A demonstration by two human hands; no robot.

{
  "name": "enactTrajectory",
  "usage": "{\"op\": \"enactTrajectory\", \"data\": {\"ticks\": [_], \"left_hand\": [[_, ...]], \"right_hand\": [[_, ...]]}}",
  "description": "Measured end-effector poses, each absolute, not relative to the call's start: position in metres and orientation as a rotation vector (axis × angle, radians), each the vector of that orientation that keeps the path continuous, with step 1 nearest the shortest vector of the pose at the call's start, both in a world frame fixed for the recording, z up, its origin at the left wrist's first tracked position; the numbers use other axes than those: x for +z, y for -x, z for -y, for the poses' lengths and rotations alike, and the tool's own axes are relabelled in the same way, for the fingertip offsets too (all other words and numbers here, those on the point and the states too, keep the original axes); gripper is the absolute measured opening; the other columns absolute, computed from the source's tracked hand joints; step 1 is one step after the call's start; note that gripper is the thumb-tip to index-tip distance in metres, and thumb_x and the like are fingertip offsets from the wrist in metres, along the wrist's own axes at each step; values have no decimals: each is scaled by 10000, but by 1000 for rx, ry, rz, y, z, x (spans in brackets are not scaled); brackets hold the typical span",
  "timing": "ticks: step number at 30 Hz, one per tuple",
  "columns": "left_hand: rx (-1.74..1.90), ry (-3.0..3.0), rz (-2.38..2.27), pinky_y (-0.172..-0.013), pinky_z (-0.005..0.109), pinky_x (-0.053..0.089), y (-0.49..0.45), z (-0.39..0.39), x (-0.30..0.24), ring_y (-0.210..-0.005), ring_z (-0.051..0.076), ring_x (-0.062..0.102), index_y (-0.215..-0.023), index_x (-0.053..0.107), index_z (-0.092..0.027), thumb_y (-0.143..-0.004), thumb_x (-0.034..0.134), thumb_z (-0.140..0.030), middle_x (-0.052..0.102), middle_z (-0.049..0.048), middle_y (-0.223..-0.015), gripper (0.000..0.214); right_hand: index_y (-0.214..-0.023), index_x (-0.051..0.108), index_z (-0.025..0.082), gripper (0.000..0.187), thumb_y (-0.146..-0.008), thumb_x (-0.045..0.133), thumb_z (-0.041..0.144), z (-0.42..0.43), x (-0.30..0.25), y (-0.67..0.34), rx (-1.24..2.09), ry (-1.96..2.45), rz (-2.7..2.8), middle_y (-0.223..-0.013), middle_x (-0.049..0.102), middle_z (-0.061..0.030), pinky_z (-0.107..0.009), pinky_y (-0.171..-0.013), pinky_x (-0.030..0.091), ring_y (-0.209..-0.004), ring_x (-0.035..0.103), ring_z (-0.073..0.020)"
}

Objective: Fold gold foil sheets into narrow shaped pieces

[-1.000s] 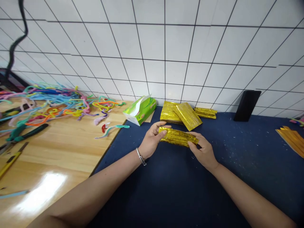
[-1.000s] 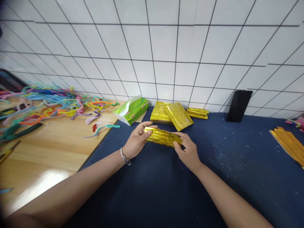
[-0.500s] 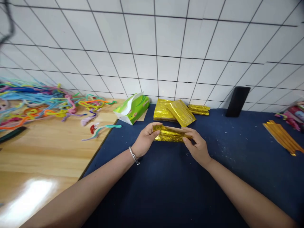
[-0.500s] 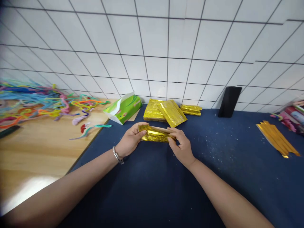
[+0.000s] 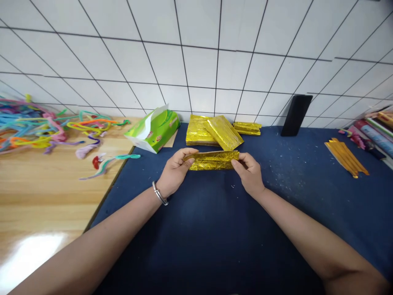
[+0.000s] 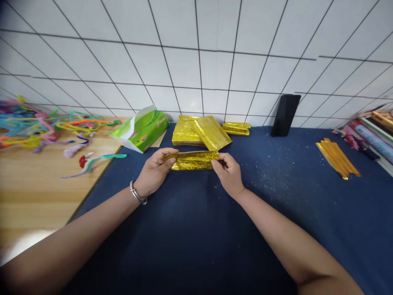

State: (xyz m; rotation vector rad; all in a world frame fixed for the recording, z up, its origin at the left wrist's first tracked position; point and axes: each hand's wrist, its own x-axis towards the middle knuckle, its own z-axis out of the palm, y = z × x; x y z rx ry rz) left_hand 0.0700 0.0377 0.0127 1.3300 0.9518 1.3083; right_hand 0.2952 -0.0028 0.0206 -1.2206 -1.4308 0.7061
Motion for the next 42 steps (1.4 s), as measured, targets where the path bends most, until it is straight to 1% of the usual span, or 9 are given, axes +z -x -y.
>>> {"op": "enactTrajectory", "data": {"ticks": [1, 4, 6, 11, 23, 27, 33, 37, 42], "left_hand": [[1290, -1350, -939, -707, 226, 440, -69, -38, 11, -806, 132, 560, -1004, 626, -192, -742, 643, -237, 628, 31, -930, 266], [1264, -1401, -920, -736, 234, 436, -67, -38, 9, -851, 139, 558, -1030, 604, -196, -768, 615, -242, 619, 32, -961, 266], [1257, -1412, -924, -748, 237, 436, -67, -38, 9, -856, 140, 556, -1029, 604, -197, -767, 617, -241, 615, 31, -965, 266], [1195, -1431, -923, -758, 246, 447, -66, -37, 8, -862, 143, 561, -1069, 590, -190, -770, 618, -240, 608, 36, -970, 304], [1091, -1490, -1003, -795, 277, 452, -61, -40, 7, -875, 167, 574, -1071, 609, -154, -816, 567, -392, 640, 53, -983, 351], [1057, -1659, -1031, -848, 288, 444, -59, -43, 6, -944, 167, 563, -1101, 594, -172, -858, 506, -335, 629, 45, -1018, 305], [1009, -1778, -1038, -841, 313, 469, -58, -42, 13, -905, 143, 579, -1214, 512, -205, -878, 456, -232, 616, 41, -1077, 342], [1056, -1797, -923, -949, 351, 436, -59, -39, 17, -1045, 164, 562, -1154, 543, -173, -872, 463, -195, 611, 63, -1126, 293], [1133, -1739, -749, -929, 364, 474, -60, -38, 18, -1017, 163, 601, -1059, 590, -142, -874, 446, -162, 644, 89, -1063, 236]], "right_hand": [[-889, 512, 218, 144, -813, 557, 332, 1, 19, -295, 746, 1205, 1395, -832, 574, 0, -257, -708, 459, -758, 538, -129], [-1096, 428, 246, 383, -777, 598, 373, -3, 14, -295, 893, 1164, 1295, -934, 597, -20, -282, -727, 489, -831, 575, -152], [-1144, 425, 246, 435, -777, 592, 408, -5, 12, -295, 963, 1163, 1278, -969, 603, -27, -293, -740, 496, -856, 584, -162], [-906, 614, 206, 252, -820, 534, 429, -5, 11, -298, 880, 1239, 1383, -830, 609, -2, -281, -723, 464, -778, 567, -148], [-910, 650, 212, 185, -835, 534, 333, -5, 14, -299, 670, 1286, 1468, -836, 622, 2, -268, -722, 424, -778, 547, -142], [-914, 652, 218, 177, -829, 544, 330, -5, 15, -297, 635, 1314, 1479, -840, 631, 2, -276, -728, 430, -778, 560, -146], [-934, 637, 214, 188, -817, 553, 335, -8, 7, -297, 674, 1298, 1441, -814, 632, -2, -279, -686, 454, -741, 563, -145], [-908, 620, 207, 139, -792, 580, 274, -8, 7, -297, 708, 1266, 1465, -829, 637, -6, -302, -726, 472, -762, 585, -150], [-807, 596, 199, 57, -777, 565, 162, -4, 14, -295, 674, 1153, 1607, -930, 640, -26, -354, -840, 463, -893, 599, -172]]}}
